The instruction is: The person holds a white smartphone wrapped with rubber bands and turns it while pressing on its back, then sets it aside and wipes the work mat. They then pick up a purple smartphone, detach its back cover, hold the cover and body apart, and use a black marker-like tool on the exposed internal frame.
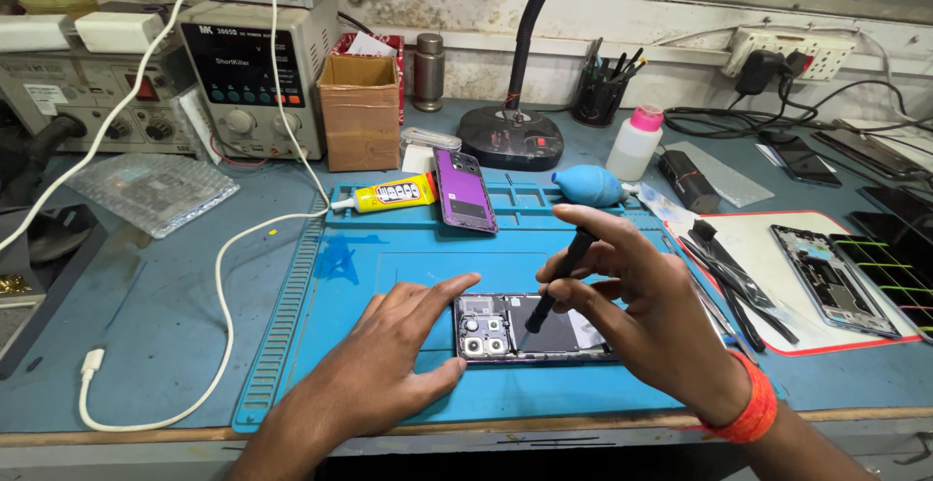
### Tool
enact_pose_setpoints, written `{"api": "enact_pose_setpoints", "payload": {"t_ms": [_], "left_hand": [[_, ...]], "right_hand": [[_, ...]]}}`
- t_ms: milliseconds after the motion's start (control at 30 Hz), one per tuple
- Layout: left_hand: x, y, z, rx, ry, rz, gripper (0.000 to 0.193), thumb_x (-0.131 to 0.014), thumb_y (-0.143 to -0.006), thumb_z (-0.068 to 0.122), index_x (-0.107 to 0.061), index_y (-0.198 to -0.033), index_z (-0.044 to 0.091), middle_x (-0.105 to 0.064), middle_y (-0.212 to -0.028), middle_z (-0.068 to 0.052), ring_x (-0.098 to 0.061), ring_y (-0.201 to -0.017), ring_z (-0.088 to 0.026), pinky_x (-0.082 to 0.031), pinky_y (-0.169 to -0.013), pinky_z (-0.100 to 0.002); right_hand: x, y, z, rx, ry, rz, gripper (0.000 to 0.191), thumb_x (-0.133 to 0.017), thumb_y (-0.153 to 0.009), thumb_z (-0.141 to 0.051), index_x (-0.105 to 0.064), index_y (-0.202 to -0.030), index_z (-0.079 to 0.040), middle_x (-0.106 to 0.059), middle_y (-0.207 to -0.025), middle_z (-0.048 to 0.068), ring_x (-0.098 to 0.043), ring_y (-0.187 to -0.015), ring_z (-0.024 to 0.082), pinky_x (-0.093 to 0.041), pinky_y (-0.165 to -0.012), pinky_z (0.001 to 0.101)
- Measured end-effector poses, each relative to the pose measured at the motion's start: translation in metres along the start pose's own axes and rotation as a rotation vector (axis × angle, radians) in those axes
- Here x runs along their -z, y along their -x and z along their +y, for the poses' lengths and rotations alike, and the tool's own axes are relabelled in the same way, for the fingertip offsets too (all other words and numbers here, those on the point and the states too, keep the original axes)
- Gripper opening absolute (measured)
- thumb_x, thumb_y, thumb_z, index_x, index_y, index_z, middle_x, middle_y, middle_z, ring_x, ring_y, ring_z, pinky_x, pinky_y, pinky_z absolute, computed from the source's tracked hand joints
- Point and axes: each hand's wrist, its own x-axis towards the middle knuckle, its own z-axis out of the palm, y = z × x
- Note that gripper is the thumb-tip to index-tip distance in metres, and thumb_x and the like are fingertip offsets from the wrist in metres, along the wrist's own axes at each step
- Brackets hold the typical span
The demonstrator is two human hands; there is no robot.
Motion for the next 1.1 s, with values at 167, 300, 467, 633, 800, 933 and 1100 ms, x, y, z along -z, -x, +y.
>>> {"api": "enact_pose_setpoints", "payload": {"t_ms": [167,300,467,633,800,933,1100], "left_hand": [[0.0,0.0,0.0,-0.011,-0.003,0.002,0.08,-0.07,-0.083,0.032,-0.037,-0.155,0.024,-0.057,-0.134,-0.014,-0.05,-0.126,-0.032,-0.037,-0.109,-0.046],[0.0,0.001,-0.001,-0.019,0.002,-0.003,0.078,-0.07,-0.084,0.032,-0.038,-0.155,0.023,-0.057,-0.135,-0.014,-0.051,-0.127,-0.032,-0.037,-0.109,-0.046],[0.0,0.001,-0.001,-0.024,-0.001,-0.001,0.078,-0.07,-0.083,0.032,-0.038,-0.154,0.023,-0.058,-0.135,-0.014,-0.051,-0.126,-0.031,-0.037,-0.109,-0.046],[0.0,0.001,-0.001,-0.014,-0.007,-0.003,0.077,-0.07,-0.083,0.032,-0.039,-0.154,0.023,-0.058,-0.134,-0.015,-0.051,-0.126,-0.032,-0.037,-0.109,-0.046],[0.0,0.001,-0.001,-0.022,-0.001,0.001,0.077,-0.07,-0.083,0.032,-0.039,-0.153,0.023,-0.058,-0.134,-0.014,-0.051,-0.126,-0.032,-0.038,-0.108,-0.046],[0.001,0.0,-0.001,0.019,0.0,-0.024,0.083,-0.07,-0.082,0.033,-0.039,-0.158,0.025,-0.057,-0.134,-0.014,-0.05,-0.126,-0.032,-0.037,-0.108,-0.046],[-0.001,0.001,-0.001,-0.032,-0.005,0.005,0.078,-0.07,-0.083,0.033,-0.04,-0.153,0.022,-0.058,-0.135,-0.014,-0.051,-0.126,-0.032,-0.038,-0.108,-0.046]], "right_hand": [[-0.005,-0.006,-0.002,0.039,0.023,-0.019,0.063,-0.072,-0.091,-0.006,-0.046,-0.148,-0.012,-0.078,-0.099,0.008,-0.078,-0.093,0.014,-0.068,-0.077,0.0291],[-0.004,-0.008,-0.001,0.032,0.056,-0.021,0.062,-0.072,-0.09,-0.007,-0.047,-0.147,-0.012,-0.079,-0.098,0.007,-0.078,-0.092,0.014,-0.068,-0.077,0.0287],[-0.003,-0.009,-0.002,0.05,0.074,-0.024,0.062,-0.073,-0.09,-0.008,-0.047,-0.147,-0.012,-0.079,-0.097,0.007,-0.078,-0.093,0.013,-0.068,-0.077,0.0284],[-0.006,-0.012,-0.002,0.065,0.093,-0.01,0.062,-0.076,-0.088,-0.008,-0.052,-0.145,-0.012,-0.076,-0.091,0.005,-0.077,-0.088,0.012,-0.067,-0.075,0.0278],[-0.012,-0.019,-0.004,0.081,0.164,-0.008,0.061,-0.081,-0.084,-0.01,-0.058,-0.14,-0.012,-0.073,-0.085,0.003,-0.075,-0.079,0.009,-0.066,-0.071,0.0261],[-0.014,-0.02,-0.009,0.102,0.161,-0.015,0.058,-0.082,-0.083,-0.01,-0.062,-0.137,-0.012,-0.075,-0.088,0.003,-0.076,-0.081,0.009,-0.065,-0.071,0.0258],[-0.014,-0.021,-0.013,0.073,0.143,-0.028,0.054,-0.08,-0.085,-0.008,-0.064,-0.136,-0.013,-0.075,-0.087,0.003,-0.075,-0.083,0.01,-0.066,-0.074,0.0266]]}}
